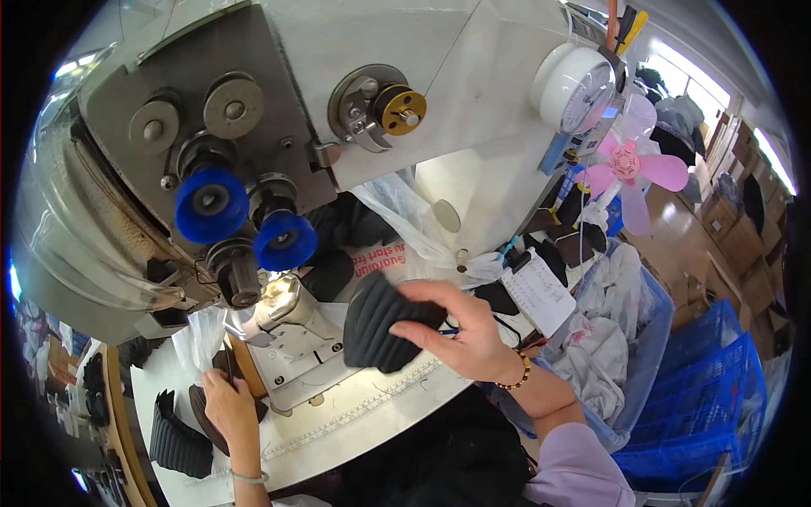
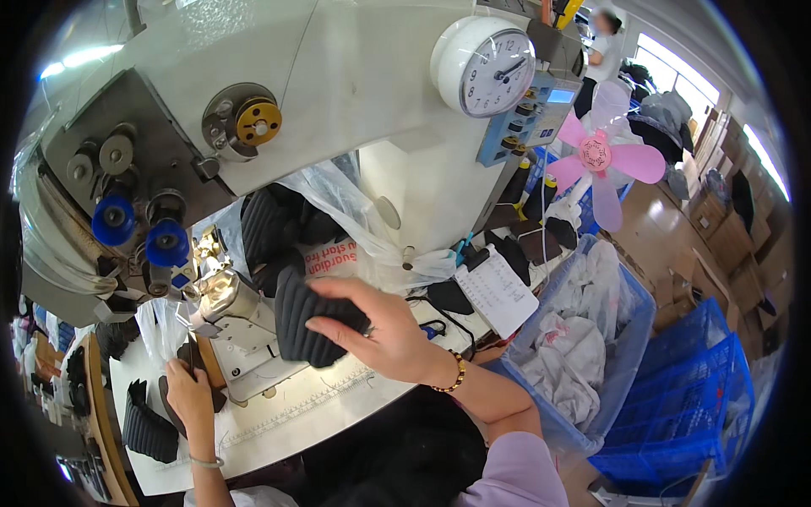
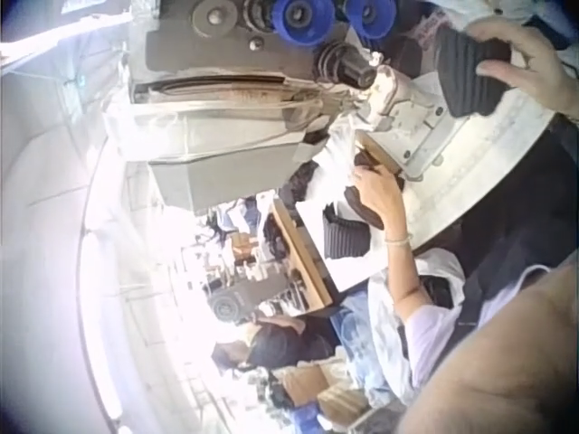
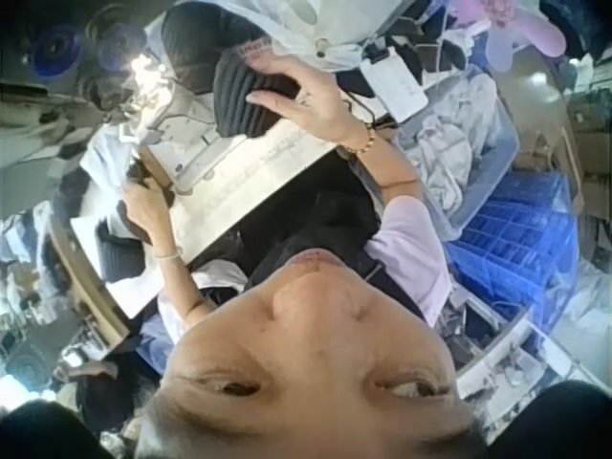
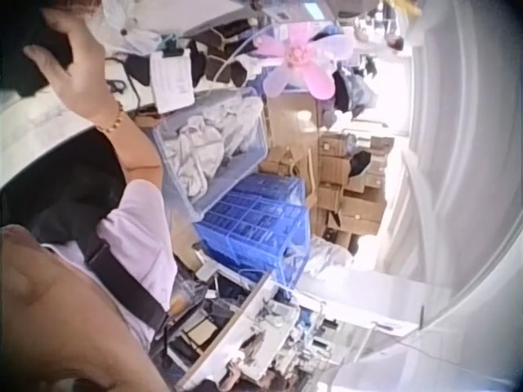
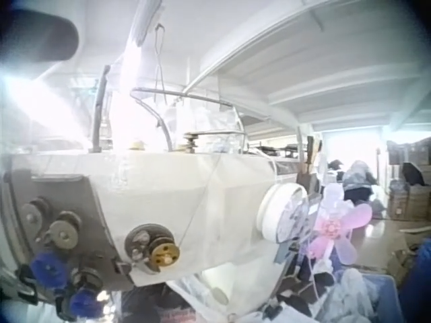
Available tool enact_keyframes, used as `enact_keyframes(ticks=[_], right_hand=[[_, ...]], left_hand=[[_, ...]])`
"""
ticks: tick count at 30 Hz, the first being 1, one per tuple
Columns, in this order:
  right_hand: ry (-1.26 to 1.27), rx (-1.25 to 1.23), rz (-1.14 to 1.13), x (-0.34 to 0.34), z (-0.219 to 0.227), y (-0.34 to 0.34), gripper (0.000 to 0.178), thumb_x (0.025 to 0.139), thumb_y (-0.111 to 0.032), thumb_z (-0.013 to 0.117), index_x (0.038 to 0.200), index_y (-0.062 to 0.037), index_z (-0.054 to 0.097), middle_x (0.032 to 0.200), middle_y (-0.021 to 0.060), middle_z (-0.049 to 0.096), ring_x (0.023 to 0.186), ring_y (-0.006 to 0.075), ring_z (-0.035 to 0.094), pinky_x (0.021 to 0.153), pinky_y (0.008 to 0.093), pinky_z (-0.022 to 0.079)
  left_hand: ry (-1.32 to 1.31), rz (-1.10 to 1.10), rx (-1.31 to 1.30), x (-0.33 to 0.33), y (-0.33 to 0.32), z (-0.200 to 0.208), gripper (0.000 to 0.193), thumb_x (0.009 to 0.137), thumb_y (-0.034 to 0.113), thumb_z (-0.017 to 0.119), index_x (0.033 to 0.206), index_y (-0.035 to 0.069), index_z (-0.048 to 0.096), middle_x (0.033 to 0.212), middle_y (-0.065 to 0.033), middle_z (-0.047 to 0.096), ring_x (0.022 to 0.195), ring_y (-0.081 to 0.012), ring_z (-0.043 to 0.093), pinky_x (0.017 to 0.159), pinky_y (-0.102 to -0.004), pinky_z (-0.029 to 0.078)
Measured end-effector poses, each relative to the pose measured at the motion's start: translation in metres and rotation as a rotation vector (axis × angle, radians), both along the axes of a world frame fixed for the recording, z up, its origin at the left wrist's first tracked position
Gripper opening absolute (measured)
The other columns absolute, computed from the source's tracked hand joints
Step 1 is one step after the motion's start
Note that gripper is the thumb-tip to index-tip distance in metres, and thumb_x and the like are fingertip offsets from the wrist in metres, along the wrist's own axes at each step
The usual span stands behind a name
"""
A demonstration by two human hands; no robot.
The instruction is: The recorder uses a heavy-duty industrial sewing machine to stitch together layers of shoe material, specifically black ribbed sections onto a brown base material, followed by trimming excess thread and organizing the components.
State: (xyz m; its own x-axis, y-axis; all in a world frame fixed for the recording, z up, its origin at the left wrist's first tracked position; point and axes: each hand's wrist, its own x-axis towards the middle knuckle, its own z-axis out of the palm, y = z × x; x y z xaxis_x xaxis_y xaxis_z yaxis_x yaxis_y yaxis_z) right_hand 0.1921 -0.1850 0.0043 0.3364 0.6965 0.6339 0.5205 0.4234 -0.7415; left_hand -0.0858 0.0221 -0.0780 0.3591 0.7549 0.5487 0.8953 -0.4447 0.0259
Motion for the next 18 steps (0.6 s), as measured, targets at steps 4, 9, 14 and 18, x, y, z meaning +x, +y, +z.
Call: enact_keyframes(ticks=[4, 9, 14, 18], right_hand=[[-0.014, -0.123, 0.186, -0.002, -0.003, 0.009, 0.037, 0.087, -0.011, 0.070, 0.122, -0.0043, 0.058, 0.109, 0.0096, 0.067, 0.097, 0.0172, 0.066, 0.084, 0.0285, 0.051], [-0.202, -0.208, 0.364, -0.003, 0.002, 0.040, 0.036, 0.086, -0.016, 0.071, 0.120, -0.0095, 0.064, 0.102, 0.0029, 0.068, 0.090, 0.0176, 0.062, 0.080, 0.0293, 0.047], [-0.257, -0.115, 0.512, -0.015, 0.012, 0.088, 0.036, 0.081, -0.016, 0.075, 0.116, -0.0120, 0.069, 0.106, 0.0007, 0.070, 0.085, 0.0153, 0.057, 0.078, 0.0297, 0.041], [-0.075, -0.095, 0.497, -0.015, 0.008, 0.097, 0.039, 0.080, -0.020, 0.075, 0.117, -0.0129, 0.066, 0.107, 0.0043, 0.068, 0.089, 0.0224, 0.058, 0.084, 0.0335, 0.044]], left_hand=[[-0.509, -0.064, -0.362, -0.019, -0.019, 0.020, 0.015, 0.087, 0.003, 0.060, 0.099, -0.002, 0.053, 0.074, -0.0075, 0.056, 0.063, -0.0181, 0.053, 0.060, -0.0293, 0.044], [-1.515, -0.463, -0.668, -0.022, -0.052, 0.036, 0.018, 0.095, 0.005, 0.052, 0.112, 0.000, 0.056, 0.075, 0.0014, 0.052, 0.065, -0.0045, 0.045, 0.056, -0.0169, 0.035], [-1.422, -0.759, -0.606, 0.034, -0.085, 0.023, 0.037, 0.092, 0.012, 0.053, 0.125, -0.003, 0.049, 0.130, -0.0167, 0.052, 0.123, -0.0302, 0.050, 0.107, -0.0428, 0.038], [-1.739, -0.956, -1.077, 0.061, -0.097, 0.018, 0.022, 0.089, -0.006, 0.055, 0.110, 0.002, 0.055, 0.121, -0.0063, 0.057, 0.110, -0.0134, 0.055, 0.097, -0.0307, 0.043]])
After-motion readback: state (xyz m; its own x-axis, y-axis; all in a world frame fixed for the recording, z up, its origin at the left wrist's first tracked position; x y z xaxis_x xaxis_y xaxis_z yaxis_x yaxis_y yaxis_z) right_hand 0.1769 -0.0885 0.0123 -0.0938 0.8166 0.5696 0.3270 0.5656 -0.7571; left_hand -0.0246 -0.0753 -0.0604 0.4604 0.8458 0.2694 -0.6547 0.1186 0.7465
